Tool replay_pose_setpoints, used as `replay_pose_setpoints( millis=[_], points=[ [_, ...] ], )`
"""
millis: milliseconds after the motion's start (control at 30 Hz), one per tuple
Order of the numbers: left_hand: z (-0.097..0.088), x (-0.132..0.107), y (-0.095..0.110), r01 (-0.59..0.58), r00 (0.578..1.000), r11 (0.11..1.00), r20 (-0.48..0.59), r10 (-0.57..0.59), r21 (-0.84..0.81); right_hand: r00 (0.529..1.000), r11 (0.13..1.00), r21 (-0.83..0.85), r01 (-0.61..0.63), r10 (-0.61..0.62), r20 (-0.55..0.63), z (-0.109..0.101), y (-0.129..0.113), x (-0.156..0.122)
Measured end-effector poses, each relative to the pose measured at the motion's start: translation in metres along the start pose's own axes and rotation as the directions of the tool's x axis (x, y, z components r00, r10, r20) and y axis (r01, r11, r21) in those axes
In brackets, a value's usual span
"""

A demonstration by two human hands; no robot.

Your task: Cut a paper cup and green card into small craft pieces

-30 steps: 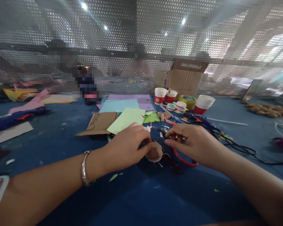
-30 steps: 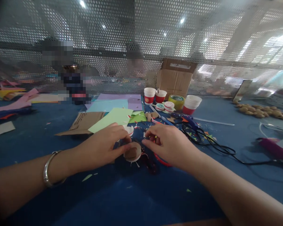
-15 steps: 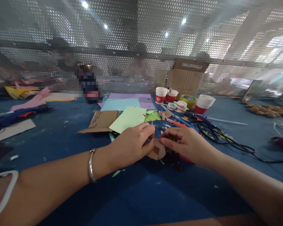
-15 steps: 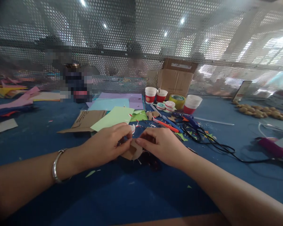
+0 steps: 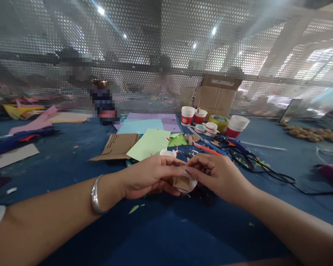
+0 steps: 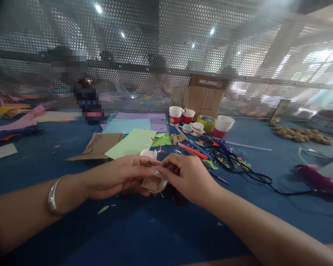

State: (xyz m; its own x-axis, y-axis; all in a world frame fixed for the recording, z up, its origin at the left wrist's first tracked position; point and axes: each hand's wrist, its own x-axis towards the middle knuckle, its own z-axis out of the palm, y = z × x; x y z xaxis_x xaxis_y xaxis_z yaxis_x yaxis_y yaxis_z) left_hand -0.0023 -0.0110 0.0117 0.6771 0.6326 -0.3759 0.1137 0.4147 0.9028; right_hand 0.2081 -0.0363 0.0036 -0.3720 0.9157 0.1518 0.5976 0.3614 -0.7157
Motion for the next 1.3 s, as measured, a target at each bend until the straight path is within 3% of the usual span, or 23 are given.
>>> replay_pose_setpoints(
  millis=[67,200,300,433,900,1300],
  points=[
    [0.001,0.0,0.002,0.011,1.0,1.0,0.01,-0.011,-0.019,0.999,1.0,-0.016,0.019,-0.019,-0.026,-0.002,-0.001,-0.001],
    [0.003,0.003,0.0,-0.073,0.991,0.997,-0.109,0.076,0.032,0.974,0.977,-0.133,0.167,-0.184,-0.132,-0.005,-0.003,-0.004],
    [0.003,0.006,-0.004,-0.155,0.978,0.987,-0.136,0.16,0.05,0.954,0.943,-0.192,0.272,-0.291,-0.079,-0.005,-0.003,-0.004],
    [0.0,0.007,-0.007,-0.191,0.975,0.98,-0.103,0.196,0.056,0.962,0.941,-0.21,0.265,-0.273,-0.013,-0.003,-0.002,-0.004],
    [-0.001,0.007,-0.002,-0.109,0.984,0.985,-0.126,0.126,0.135,0.965,0.955,-0.164,0.246,-0.258,-0.053,-0.002,0.0,-0.004],
    [-0.009,0.009,-0.002,-0.123,0.988,0.986,-0.082,0.133,0.117,0.961,0.955,-0.149,0.258,-0.269,-0.059,-0.006,-0.001,-0.006]
  ],
)
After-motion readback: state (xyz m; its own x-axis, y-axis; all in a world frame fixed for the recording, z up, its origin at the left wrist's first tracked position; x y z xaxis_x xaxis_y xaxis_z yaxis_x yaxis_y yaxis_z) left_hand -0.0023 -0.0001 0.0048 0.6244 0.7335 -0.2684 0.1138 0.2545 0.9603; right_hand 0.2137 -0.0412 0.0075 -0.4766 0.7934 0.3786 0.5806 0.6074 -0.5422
